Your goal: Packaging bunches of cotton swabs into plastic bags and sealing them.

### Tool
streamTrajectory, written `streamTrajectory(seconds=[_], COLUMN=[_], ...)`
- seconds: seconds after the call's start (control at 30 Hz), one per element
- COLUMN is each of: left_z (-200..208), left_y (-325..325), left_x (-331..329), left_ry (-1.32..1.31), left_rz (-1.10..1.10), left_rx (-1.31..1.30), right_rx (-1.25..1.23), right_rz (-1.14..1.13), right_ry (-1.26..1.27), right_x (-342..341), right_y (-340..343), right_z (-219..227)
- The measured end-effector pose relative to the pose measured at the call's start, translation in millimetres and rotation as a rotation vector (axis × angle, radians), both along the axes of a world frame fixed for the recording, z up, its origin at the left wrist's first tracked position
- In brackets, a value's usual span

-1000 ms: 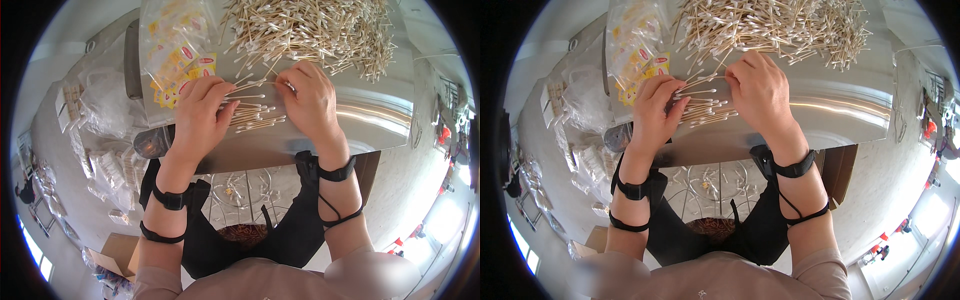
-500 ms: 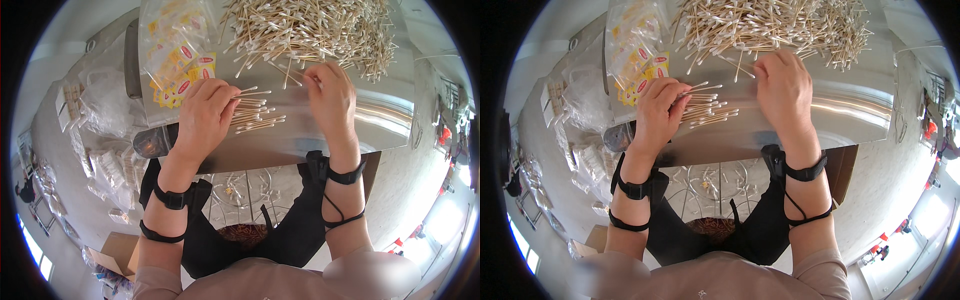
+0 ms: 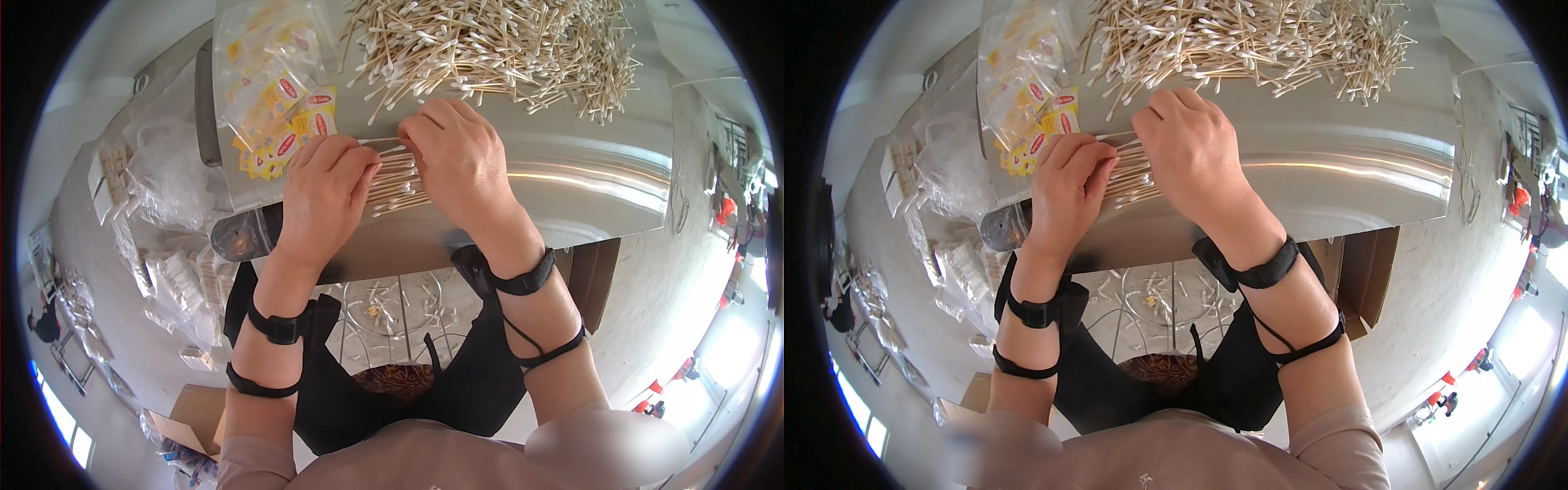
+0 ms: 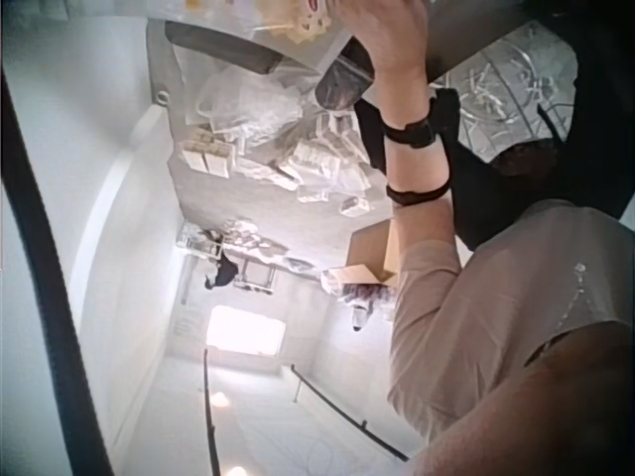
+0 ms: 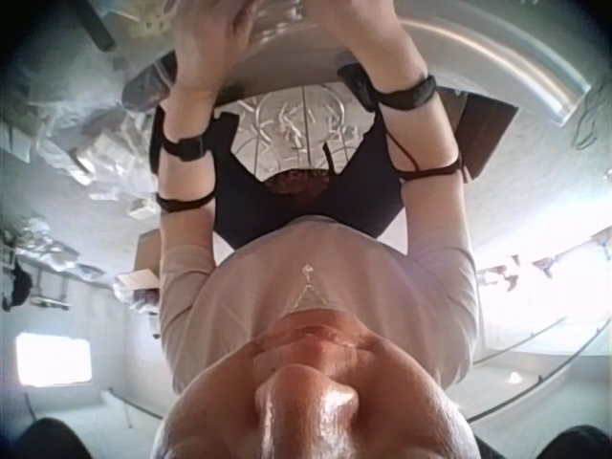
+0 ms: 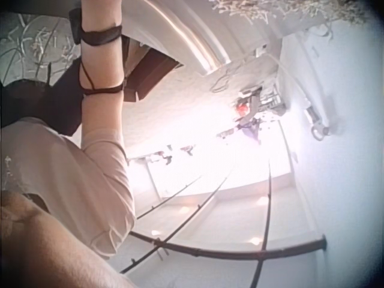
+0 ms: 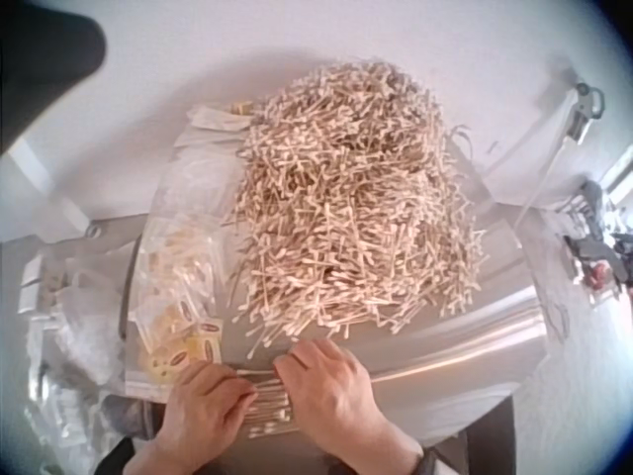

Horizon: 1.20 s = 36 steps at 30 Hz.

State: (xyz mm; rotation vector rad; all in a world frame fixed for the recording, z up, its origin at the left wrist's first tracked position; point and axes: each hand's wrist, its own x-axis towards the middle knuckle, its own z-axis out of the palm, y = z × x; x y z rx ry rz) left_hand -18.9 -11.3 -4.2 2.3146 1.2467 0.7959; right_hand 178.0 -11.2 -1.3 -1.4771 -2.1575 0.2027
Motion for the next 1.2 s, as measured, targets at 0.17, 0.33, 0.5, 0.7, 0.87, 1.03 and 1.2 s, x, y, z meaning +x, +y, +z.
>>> streamTrajectory(seconds=[0.17,0.33,0.5,0.7,0.87,1.03,1.2], left_z=[-0.7,-1.2,-1.5,-2.8,-1.4,-2.2,-2.7], left_y=[0.1,0.0,0.5,0.8,1.4,1.2,1.9], left_x=[2.3,-0.1,3.3,3.0,3.8,4.2,5.0], left_ry=[0.005,-0.052,-0.057,-0.064,-0.066,-0.068,-0.070], left_rz=[0.016,-0.010,-0.011,-0.005,-0.009,-0.011,-0.009], left_rx=[0.028,0.035,0.000,-0.035,-0.044,-0.040,-0.029], right_rx=[-0.017,-0.047,-0.146,-0.149,-0.162,-0.168,-0.186], right_rz=[0.019,0.016,0.073,0.090,0.070,0.079,0.082], right_ry=[0.059,0.181,0.150,0.105,0.087,0.107,0.113], right_x=[2.0,7.7,17.4,19.5,20.3,17.7,20.9], right_y=[2.1,0.6,-9.1,-12.2,-13.5,-13.0,-13.3], right_z=[0.5,7.3,17.7,14.2,15.8,12.4,15.1])
